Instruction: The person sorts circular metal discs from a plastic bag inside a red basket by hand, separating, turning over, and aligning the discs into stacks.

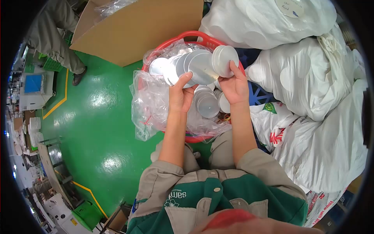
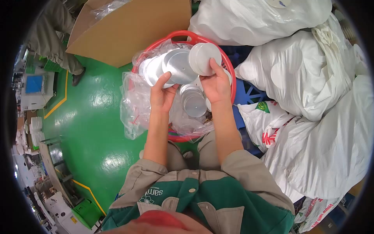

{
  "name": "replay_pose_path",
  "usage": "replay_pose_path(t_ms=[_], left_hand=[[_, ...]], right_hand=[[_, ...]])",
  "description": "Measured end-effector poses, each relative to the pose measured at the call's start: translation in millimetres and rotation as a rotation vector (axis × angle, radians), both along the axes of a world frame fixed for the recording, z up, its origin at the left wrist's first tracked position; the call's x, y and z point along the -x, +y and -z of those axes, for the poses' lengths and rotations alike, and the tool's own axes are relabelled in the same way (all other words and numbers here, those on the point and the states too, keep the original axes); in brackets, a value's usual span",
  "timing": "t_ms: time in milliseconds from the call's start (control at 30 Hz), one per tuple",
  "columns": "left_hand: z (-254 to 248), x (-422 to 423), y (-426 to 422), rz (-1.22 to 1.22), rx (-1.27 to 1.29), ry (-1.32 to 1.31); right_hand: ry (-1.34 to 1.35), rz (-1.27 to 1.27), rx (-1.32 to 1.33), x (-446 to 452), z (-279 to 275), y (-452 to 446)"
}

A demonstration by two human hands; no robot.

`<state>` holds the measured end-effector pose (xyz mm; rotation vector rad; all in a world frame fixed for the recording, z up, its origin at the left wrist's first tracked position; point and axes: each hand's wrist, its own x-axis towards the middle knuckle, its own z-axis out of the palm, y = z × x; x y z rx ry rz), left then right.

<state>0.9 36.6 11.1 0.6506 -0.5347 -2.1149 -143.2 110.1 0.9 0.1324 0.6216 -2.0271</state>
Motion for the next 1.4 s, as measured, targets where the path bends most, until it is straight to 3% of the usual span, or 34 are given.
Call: replay_pose_path(t_ms=[200,400,667,733,833,1033,1133,1200,1400], left_hand=[[3,-1,-2,0.005,0.0,-0.034],[4,0,-2,-0.018,-0.046,-0.028],[4,-1,-3,-0.049,-0.079,-0.018],[5,-1,-3,-0.044,-0.09,-0.003],[2,-1,-3,-0.036,-0.087,0.006],[7,4,1,0.076,0.033,-0.07],[1,5,0,0.11,0.027,-0.031],[-2,3,0,0.131,-0.071,0.224],[5,4,3,0.007,0.024,-0.05]], right_hand=[[0.069,-0.058,-0.026,-2,2,0],[0.309,-0.022,-0.107,-8,-9,-1],[0.599,-0.233,-0.332,-8,-8,3],[0.586,-0.209,-0.344,-10,-9,1],[0.451,0.062,-0.207,-9,-15,0],[0.416,-0.185,-0.145,-13,-7,-1],[0.355,-0.106,-0.09,-16,-6,-5],[0.317,-0.061,-0.081,-12,-4,-4],[0.319,-0.194,-0.037,-18,0,-6]])
